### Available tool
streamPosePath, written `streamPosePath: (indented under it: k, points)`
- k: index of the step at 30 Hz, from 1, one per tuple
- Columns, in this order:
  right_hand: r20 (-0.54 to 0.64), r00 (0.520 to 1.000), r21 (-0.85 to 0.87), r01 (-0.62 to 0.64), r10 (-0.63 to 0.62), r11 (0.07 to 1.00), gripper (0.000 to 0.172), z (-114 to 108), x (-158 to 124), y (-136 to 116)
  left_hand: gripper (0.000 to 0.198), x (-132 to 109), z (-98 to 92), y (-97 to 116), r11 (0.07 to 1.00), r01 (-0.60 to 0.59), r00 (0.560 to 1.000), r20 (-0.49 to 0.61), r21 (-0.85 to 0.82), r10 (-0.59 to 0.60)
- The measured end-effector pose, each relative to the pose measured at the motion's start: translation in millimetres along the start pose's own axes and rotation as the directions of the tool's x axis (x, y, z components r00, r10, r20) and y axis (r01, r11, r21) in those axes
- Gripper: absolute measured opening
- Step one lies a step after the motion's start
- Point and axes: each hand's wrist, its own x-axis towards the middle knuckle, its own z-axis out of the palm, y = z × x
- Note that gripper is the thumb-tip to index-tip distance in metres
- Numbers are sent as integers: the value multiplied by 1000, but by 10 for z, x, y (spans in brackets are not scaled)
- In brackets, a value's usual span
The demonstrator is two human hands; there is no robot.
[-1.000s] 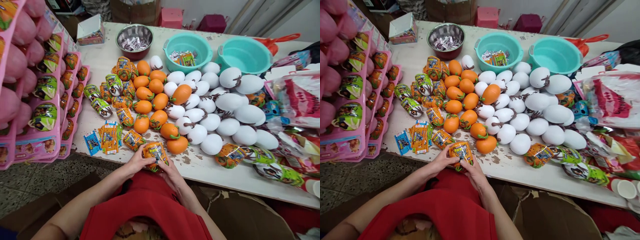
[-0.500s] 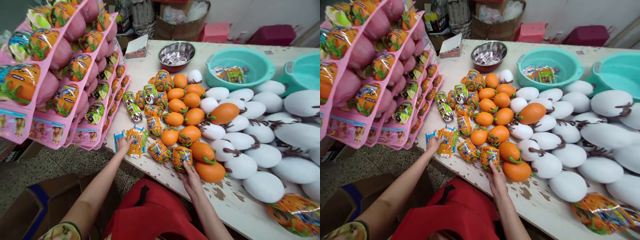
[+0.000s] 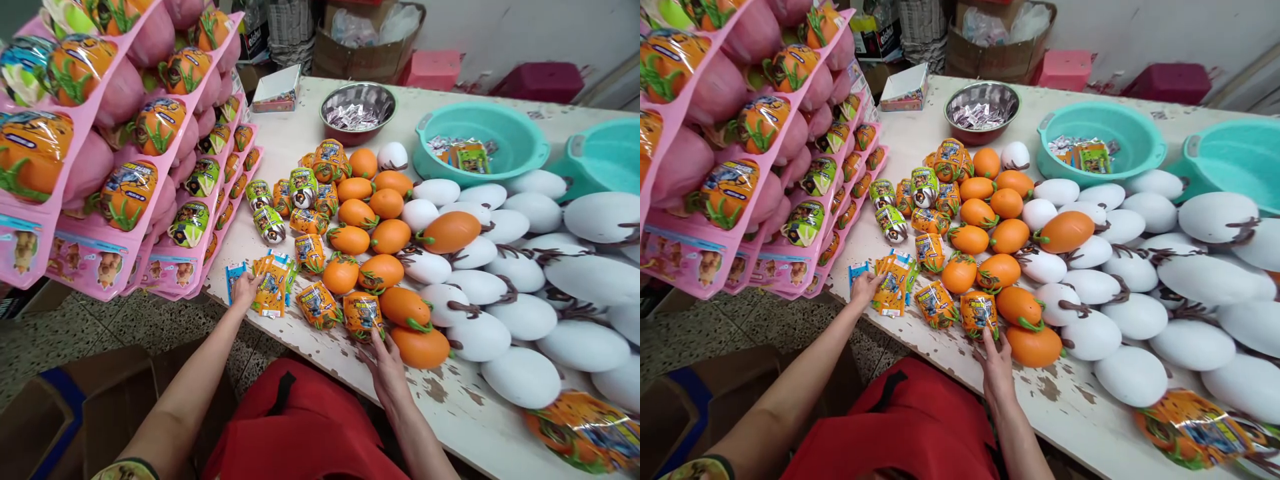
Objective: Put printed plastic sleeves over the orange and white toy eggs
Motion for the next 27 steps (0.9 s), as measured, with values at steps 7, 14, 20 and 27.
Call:
streamPosePath:
  k: [7,14,20,27]
  points:
    - [-46,990,-198,125,-137,972,86,-263,-201,151,21,-1,-19,-32,999,30,999,-39,20,-30]
    - [2,852,-481,460,-524,746,68,-390,-520,193,27,-137,-110,-174,997,-28,993,-119,-70,19]
    - [414,787,-310,594,-457,742,32,84,-709,-60,29,-341,-145,-177,962,-110,984,-163,-252,70]
    - [629,767,-133,265,-125,955,51,1164,-389,91,21,-505,-110,-86,934,-187,980,-119,-305,158]
